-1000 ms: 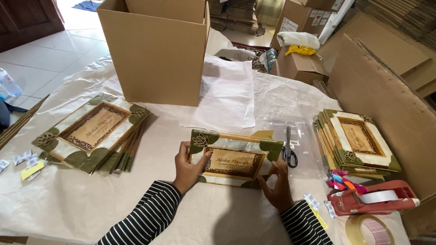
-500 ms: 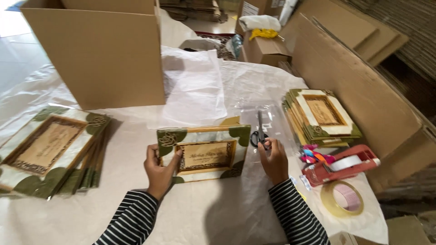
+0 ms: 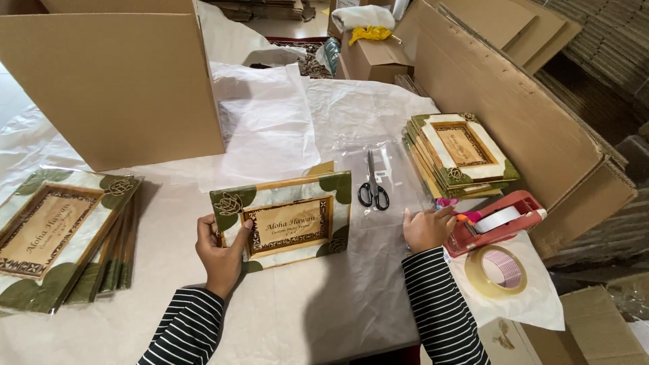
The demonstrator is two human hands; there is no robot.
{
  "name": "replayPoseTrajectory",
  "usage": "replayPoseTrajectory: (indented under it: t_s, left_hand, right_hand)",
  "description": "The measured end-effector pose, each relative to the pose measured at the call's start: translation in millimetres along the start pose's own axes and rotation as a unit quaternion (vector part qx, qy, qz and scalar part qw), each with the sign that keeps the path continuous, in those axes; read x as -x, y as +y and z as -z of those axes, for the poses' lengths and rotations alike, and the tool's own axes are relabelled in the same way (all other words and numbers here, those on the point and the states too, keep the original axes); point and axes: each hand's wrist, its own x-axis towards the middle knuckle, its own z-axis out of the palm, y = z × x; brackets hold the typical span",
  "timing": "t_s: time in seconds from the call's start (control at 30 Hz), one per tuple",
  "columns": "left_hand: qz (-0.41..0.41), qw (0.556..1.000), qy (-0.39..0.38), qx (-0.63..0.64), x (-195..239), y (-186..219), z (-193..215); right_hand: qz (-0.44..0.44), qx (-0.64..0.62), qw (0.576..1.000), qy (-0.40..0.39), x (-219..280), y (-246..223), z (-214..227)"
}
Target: Applying colorful decorative stickers or tape to the back of picture frames at a manual workstation.
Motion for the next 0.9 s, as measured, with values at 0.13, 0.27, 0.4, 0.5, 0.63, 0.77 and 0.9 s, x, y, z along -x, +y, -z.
replayPoseTrajectory:
  t_s: [0.13, 0.27, 0.4, 0.5, 0.63, 0.77, 0.9]
  left_hand:
    - [0.003, 1.000, 0.001, 0.004, 1, 4, -1]
    - [0.009, 1.000, 0.004, 0.013, 1, 8, -3]
    - [0.009, 1.000, 0.008, 0.016, 0, 7, -4]
    - [0.012, 1.000, 0.010, 0.021, 0, 20, -7]
    - [0.021, 1.000, 0.008, 0.022, -1, 27, -8]
    - [0.020, 0.999, 0.008, 0.033, -1, 32, -9]
    - [0.038, 0.998, 0.009, 0.044, 0, 35, -8]
  right_hand:
    - [0.027, 0.004, 0.999, -0.046, -4, 7, -15]
    - [0.013, -0.005, 1.000, 0.004, -2, 0, 5]
    - [-0.007, 0.003, 1.000, 0.024, 1, -10, 30]
    - [0.013, -0.046, 0.998, 0.049, 3, -9, 43]
    - [0.008, -0.036, 0.997, 0.061, 1, -12, 58]
    - [0.004, -0.032, 0.996, 0.088, 1, -13, 75]
    - [0.038, -0.110, 0.980, 0.161, -1, -14, 93]
